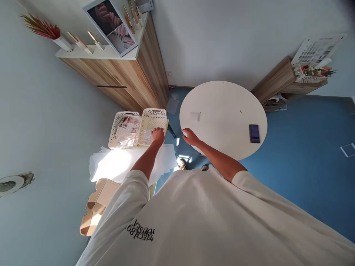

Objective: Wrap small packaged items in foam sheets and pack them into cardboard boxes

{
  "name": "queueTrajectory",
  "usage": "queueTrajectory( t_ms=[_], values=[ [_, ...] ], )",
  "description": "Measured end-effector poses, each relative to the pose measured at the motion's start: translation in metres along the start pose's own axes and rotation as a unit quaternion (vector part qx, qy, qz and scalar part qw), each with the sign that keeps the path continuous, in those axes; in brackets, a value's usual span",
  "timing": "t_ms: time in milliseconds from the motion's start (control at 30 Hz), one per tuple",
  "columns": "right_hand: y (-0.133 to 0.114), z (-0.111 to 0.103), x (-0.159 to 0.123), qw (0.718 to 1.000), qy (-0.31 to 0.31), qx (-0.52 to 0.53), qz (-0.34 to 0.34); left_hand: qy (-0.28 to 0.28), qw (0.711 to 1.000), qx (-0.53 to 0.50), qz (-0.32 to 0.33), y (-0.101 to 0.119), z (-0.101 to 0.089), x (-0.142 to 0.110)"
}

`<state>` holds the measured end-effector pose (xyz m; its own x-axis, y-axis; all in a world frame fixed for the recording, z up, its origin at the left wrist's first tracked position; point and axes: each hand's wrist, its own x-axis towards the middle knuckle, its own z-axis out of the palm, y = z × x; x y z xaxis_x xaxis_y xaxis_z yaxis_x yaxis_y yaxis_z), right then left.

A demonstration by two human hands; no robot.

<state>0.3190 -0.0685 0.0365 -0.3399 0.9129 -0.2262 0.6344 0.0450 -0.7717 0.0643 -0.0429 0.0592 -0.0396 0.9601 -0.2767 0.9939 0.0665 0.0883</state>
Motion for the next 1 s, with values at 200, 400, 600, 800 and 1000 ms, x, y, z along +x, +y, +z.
queueTrajectory(
  t_ms=[200,400,600,800,1000],
  values=[
    [-0.016,0.017,0.017,1.0,-0.012,0.003,0.016,-0.11,0.991,0.028,0.07,-0.038,0.005,0.036],
    [-0.021,0.024,0.018,0.999,-0.021,0.014,0.044,-0.156,0.979,0.037,0.127,-0.046,0.002,0.059],
    [-0.023,0.025,0.017,0.998,-0.016,0.022,0.061,-0.133,0.978,0.057,0.148,-0.046,0.007,0.058],
    [-0.019,0.024,0.012,0.997,-0.007,0.031,0.077,-0.112,0.977,0.068,0.17,-0.047,0.001,0.058],
    [-0.018,0.021,0.008,0.996,0.017,0.04,0.075,0.104,0.981,-0.043,0.158,-0.016,-0.043,0.067]
  ],
)
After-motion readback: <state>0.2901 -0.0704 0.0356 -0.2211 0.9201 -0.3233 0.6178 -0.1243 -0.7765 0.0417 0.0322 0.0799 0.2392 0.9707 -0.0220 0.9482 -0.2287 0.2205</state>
